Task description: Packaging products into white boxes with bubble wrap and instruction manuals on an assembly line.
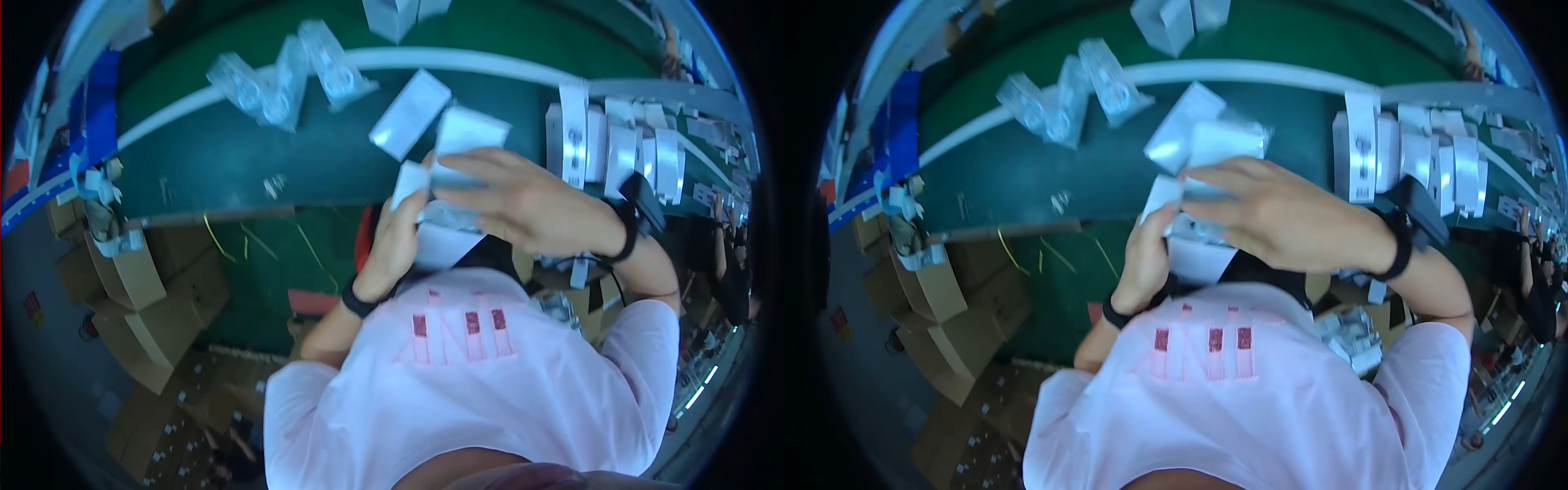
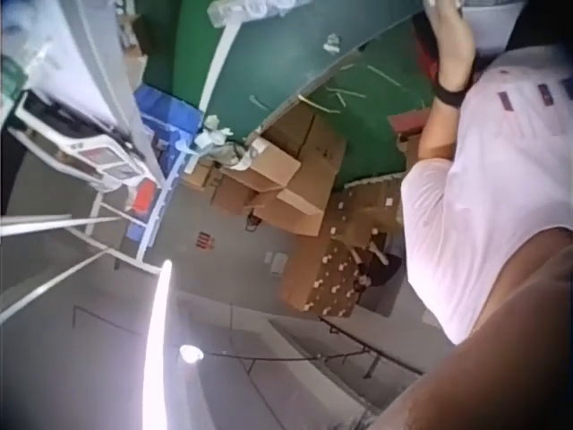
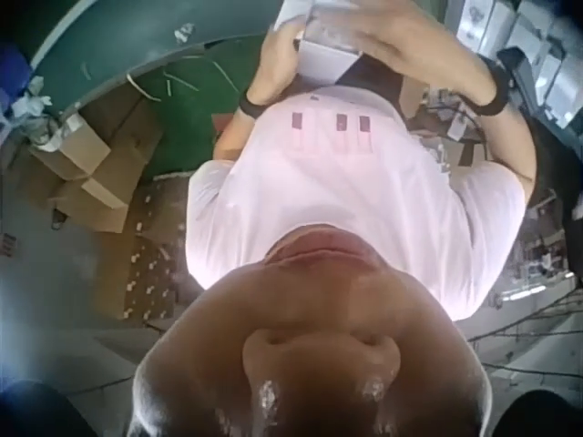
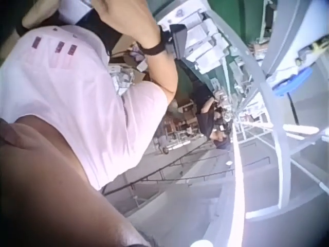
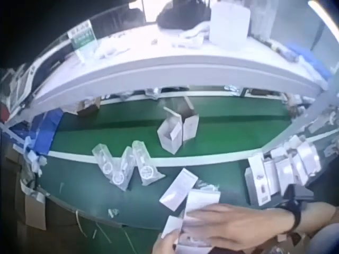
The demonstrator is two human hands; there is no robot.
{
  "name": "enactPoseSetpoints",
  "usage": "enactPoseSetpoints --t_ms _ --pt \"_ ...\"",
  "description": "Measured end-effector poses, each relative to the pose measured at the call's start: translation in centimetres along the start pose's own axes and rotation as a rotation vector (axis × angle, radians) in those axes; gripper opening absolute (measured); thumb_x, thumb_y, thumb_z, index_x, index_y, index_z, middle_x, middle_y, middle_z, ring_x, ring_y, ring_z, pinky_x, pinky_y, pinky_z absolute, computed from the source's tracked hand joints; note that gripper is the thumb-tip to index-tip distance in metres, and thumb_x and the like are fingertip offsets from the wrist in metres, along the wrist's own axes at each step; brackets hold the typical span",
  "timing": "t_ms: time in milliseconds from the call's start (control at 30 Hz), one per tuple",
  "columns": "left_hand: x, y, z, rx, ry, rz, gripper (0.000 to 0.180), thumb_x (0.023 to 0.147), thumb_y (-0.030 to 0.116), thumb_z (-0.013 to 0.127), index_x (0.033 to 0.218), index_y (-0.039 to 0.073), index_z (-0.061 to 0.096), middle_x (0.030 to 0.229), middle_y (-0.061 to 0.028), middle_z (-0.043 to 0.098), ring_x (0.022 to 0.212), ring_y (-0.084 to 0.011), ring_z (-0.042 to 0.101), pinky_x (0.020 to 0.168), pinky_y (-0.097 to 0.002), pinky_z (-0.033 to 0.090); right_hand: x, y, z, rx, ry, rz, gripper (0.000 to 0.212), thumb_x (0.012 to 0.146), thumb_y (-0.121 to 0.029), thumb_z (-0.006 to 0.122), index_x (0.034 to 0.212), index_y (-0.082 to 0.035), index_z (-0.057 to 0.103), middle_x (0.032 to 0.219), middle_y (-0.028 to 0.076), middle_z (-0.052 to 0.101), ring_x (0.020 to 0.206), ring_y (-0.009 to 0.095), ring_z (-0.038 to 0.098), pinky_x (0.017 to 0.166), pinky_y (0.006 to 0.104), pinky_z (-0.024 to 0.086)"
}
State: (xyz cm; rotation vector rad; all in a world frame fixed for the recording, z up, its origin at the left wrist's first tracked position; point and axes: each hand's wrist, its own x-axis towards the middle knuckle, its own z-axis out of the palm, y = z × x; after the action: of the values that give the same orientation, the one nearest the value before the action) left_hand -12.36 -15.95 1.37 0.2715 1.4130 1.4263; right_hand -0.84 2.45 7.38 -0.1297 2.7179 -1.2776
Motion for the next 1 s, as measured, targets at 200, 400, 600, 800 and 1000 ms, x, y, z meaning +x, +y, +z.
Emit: enactPoseSetpoints --t_ms 200,400,600,800,1000 --pt "-0.6 0.4 -8.6 -0.425 0.365 0.06 0.049 0.094 0.019 0.039 0.137 -0.004 0.041 0.133 -0.0127 0.05 0.124 -0.0241 0.047 0.106 -0.0373 0.033 9.2 16.8 -3.4 -0.298 1.128 0.217 0.06 0.073 -0.028 0.079 0.124 -0.008 0.055 0.123 0.015 0.055 0.115 0.029 0.052 0.1 0.0395 0.04" --pt "-3.4 0.8 -13.2 -0.419 0.524 0.013 0.051 0.093 0.022 0.036 0.138 -0.002 0.041 0.133 -0.0133 0.05 0.122 -0.0256 0.048 0.104 -0.0378 0.034 15.4 18.7 -2.8 -0.68 0.675 0.366 0.067 0.064 -0.035 0.079 0.125 -0.02 0.055 0.131 0.019 0.044 0.121 0.039 0.044 0.1 0.0553 0.034" --pt "-0.4 0.1 -14.6 -0.431 0.444 -0.042 0.044 0.093 0.026 0.039 0.127 0.0 0.05 0.125 -0.0115 0.056 0.117 -0.0252 0.05 0.102 -0.0389 0.036 17.3 23.0 -4.4 -0.595 0.459 0.431 0.03 0.081 -0.027 0.066 0.109 -0.016 0.061 0.102 0.016 0.061 0.093 0.032 0.062 0.074 0.0459 0.051" --pt "0.9 3.8 -16.9 -0.388 0.393 0.038 0.04 0.094 0.025 0.041 0.125 0.001 0.051 0.124 -0.0125 0.055 0.117 -0.0267 0.051 0.101 -0.0429 0.04 10.1 10.6 -4.1 -0.782 0.858 0.388 0.019 0.082 -0.02 0.063 0.092 -0.004 0.062 0.09 0.016 0.058 0.082 0.033 0.061 0.068 0.041 0.052" --pt "4.1 4.6 -12.9 -0.319 0.354 0.003 0.042 0.096 0.028 0.037 0.127 0.002 0.05 0.125 -0.0109 0.054 0.118 -0.0257 0.05 0.103 -0.0424 0.037 -8.1 0.3 -6.9 -0.737 0.57 1.002 0.032 0.075 -0.018 0.073 0.103 -0.006 0.063 0.095 0.018 0.061 0.087 0.036 0.063 0.077 0.0409 0.052"
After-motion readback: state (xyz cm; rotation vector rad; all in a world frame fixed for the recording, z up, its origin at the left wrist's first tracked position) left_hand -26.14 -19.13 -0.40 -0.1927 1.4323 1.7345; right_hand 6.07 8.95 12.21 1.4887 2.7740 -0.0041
